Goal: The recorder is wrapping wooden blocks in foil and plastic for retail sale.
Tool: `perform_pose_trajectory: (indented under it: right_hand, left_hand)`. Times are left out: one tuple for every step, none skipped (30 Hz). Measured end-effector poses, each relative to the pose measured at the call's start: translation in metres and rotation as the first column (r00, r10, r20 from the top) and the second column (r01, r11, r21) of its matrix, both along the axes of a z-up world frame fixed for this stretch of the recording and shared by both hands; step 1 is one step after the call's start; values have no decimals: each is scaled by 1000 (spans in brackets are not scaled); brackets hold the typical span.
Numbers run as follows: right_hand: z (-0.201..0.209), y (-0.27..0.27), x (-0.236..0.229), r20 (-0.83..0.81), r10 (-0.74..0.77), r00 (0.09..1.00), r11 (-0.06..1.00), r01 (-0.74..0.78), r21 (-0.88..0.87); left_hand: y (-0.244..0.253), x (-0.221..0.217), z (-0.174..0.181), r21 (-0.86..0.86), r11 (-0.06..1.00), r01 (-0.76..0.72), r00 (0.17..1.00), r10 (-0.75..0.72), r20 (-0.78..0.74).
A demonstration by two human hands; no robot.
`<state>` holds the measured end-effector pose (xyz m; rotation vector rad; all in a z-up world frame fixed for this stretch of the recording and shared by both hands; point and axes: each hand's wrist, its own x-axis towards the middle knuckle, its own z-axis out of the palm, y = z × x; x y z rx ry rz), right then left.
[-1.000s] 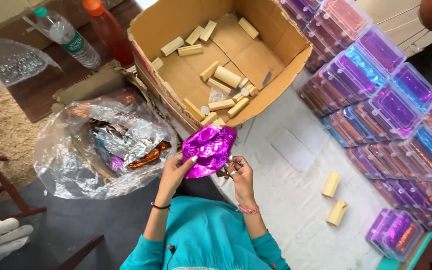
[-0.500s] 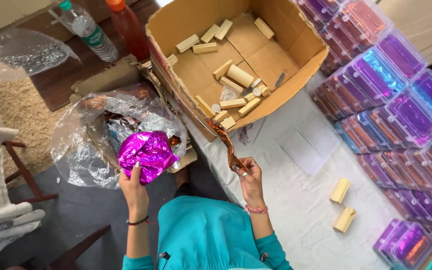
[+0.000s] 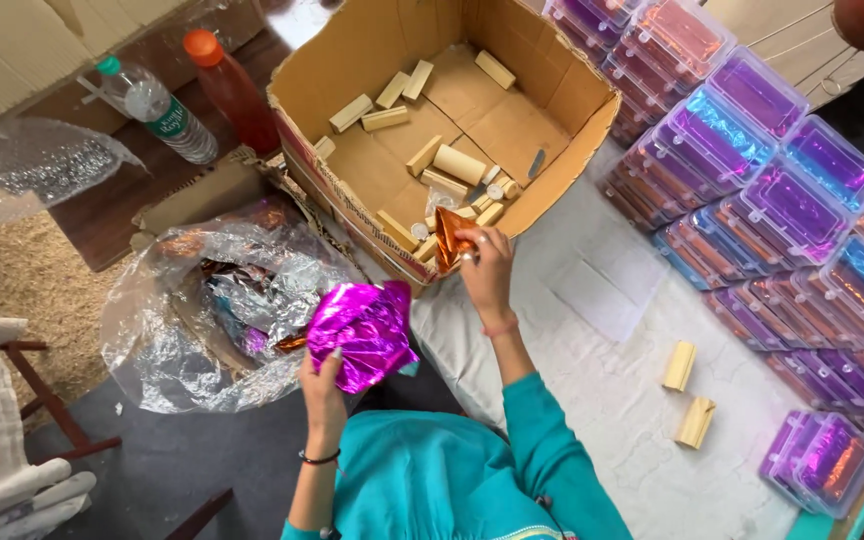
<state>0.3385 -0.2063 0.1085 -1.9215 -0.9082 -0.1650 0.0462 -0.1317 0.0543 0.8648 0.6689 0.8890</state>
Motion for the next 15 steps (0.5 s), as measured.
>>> perform_pose_trajectory:
  right_hand:
    - [-3,6,4,3,-1,1000,1000,1,5]
    - [-7,13,7,47,-8,999,983,16,-183]
    - [-10,20,10,92,-6,996,931,39,-364]
    - [-6,19,6,91,-7,996,933,39,-359]
    - [-1,17,3,99,20,995,943,14,-333]
    - [5,14,2,111,41,993,951,-5,-309]
    - [10,6,-9,113,34,993,952,2,-306]
    - [14,-9,-22,-142,28,989,986,-51,-161]
    - [18,-24,-34,-384,59,921,998,-64,-2]
    - [18,-37,-42,-385,37,922,999,-43,-6]
    - [19,-51,-49,-596,168,786,984,-100,145]
    - [19,-67,-56,-744,306,594,946,-105,306]
    - [6,-81,-52,-747,286,600,950,-77,302]
    - [-8,-98,-51,-825,339,453,928,-17,372]
    - [-23,-115,-50,-867,400,297,899,55,434]
  left_hand:
    - [-1,3,-3,5,1000,1,1000,-1,3]
    - [-4,5,-5,8,999,40,999,-40,12]
    - [-7,7,-7,12,997,79,997,-79,22]
    - [-7,8,-6,17,997,79,997,-79,21]
    - [-7,10,-5,38,990,135,990,-136,25]
    - [-8,14,-4,58,979,195,980,-197,32]
    - [-6,20,-1,62,978,201,978,-204,34]
    - [-9,24,2,21,966,259,964,-260,63]
    - [-13,29,4,-18,948,317,945,-314,94]
    - [-14,36,4,-22,941,337,938,-334,95]
    - [-17,45,3,-66,917,394,913,-382,143]
    - [-21,53,3,-111,883,456,882,-431,191]
    - [-24,65,8,-116,870,480,870,-455,190]
    - [-28,76,12,-102,835,541,837,-523,160]
    - [-34,87,16,-90,795,600,798,-588,129]
